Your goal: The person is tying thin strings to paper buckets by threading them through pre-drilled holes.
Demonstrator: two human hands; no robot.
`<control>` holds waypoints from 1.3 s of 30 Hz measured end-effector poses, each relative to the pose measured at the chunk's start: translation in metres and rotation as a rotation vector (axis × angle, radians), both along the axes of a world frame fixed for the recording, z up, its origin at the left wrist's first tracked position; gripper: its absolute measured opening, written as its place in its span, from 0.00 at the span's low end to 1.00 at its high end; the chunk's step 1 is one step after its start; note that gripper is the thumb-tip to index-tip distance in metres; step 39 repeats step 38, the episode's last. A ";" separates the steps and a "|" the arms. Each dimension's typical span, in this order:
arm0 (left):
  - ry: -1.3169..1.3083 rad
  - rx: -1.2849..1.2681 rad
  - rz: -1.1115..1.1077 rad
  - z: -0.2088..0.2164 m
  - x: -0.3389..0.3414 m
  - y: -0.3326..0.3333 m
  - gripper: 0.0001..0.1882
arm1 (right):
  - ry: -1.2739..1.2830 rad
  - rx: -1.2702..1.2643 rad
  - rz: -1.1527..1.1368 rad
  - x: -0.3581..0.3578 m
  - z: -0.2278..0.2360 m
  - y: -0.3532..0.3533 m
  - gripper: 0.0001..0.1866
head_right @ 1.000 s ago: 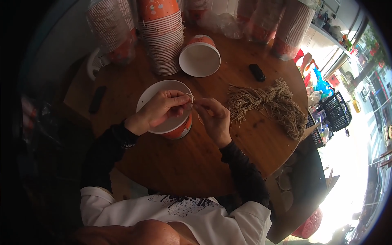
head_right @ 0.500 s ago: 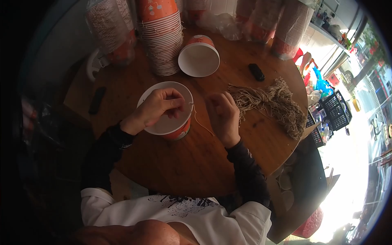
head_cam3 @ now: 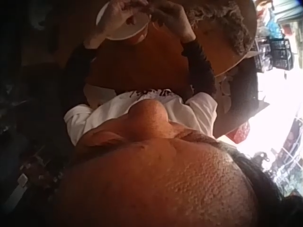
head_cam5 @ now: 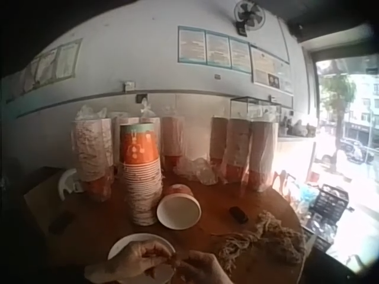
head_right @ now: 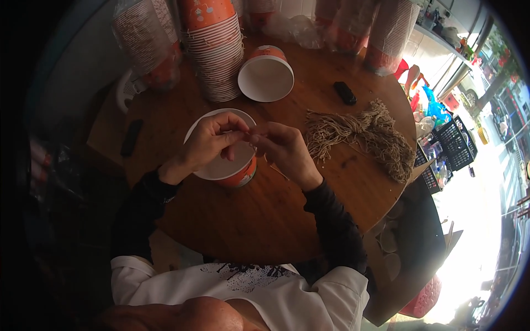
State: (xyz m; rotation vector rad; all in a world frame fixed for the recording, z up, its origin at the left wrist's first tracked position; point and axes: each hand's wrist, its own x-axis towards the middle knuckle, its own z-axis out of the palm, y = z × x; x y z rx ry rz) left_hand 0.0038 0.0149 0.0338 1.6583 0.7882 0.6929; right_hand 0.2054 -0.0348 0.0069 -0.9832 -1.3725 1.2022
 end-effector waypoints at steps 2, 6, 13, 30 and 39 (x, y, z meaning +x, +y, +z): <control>-0.057 -0.037 -0.022 -0.004 -0.001 0.003 0.06 | -0.015 -0.003 0.066 0.001 0.000 0.000 0.06; -0.101 -0.040 0.007 -0.011 0.002 0.004 0.07 | -0.084 0.110 0.002 0.001 -0.017 0.005 0.06; 0.006 -0.100 -0.011 -0.018 0.010 0.004 0.08 | -0.141 0.244 -0.197 -0.006 -0.019 0.003 0.05; -0.201 -0.154 0.056 -0.023 0.015 -0.004 0.06 | 0.268 0.026 -0.097 -0.006 -0.022 0.003 0.06; -0.145 0.166 -0.045 -0.023 0.012 -0.006 0.05 | -0.037 -0.062 0.027 0.003 -0.019 0.003 0.13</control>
